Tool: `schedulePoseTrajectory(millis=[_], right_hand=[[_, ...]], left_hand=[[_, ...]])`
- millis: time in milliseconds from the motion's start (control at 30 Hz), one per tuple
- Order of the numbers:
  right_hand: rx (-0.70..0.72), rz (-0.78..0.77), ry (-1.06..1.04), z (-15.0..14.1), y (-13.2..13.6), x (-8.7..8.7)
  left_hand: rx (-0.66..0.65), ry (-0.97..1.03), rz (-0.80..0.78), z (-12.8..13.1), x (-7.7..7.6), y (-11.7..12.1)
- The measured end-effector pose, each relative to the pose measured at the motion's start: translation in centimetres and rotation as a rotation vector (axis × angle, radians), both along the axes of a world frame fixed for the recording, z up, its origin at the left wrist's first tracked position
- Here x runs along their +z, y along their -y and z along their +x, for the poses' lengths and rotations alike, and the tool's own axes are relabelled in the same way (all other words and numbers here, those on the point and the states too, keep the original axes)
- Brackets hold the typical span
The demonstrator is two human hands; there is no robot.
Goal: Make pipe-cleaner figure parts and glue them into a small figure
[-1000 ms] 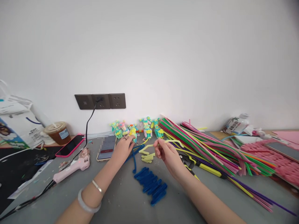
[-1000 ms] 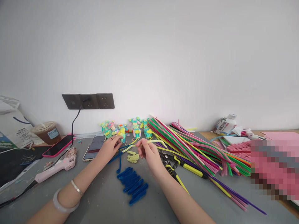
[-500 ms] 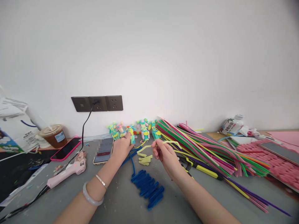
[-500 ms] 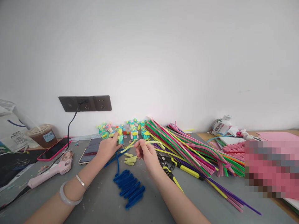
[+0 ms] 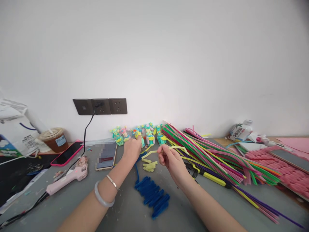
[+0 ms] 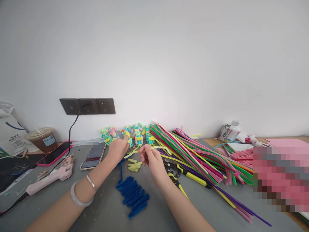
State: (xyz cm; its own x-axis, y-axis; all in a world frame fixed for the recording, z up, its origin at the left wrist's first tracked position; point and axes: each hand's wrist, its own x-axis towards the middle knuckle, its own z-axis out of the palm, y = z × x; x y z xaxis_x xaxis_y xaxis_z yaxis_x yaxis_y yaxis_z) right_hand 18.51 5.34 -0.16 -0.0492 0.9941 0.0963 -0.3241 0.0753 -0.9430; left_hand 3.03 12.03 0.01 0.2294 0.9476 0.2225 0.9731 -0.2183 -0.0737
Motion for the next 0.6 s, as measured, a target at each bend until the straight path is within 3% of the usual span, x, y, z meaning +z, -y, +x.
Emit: schedulePoseTrajectory(millis=[167, 433, 600], right_hand=[[-0.001, 0.004, 0.016, -0.1, 0.0, -0.2], [0.004, -0.006, 0.002, 0.2, -0.3, -0.4], [-0.003, -0.012, -0.005, 0.3, -0.4, -0.3]], left_hand=[[0.003, -0.016, 0.007, 0.1, 0.3, 0.2], [0.008, 0.009, 0.033, 0.1, 0.1, -1.8], [-0.026, 0.053, 0.043, -0.2, 0.9, -1.2]])
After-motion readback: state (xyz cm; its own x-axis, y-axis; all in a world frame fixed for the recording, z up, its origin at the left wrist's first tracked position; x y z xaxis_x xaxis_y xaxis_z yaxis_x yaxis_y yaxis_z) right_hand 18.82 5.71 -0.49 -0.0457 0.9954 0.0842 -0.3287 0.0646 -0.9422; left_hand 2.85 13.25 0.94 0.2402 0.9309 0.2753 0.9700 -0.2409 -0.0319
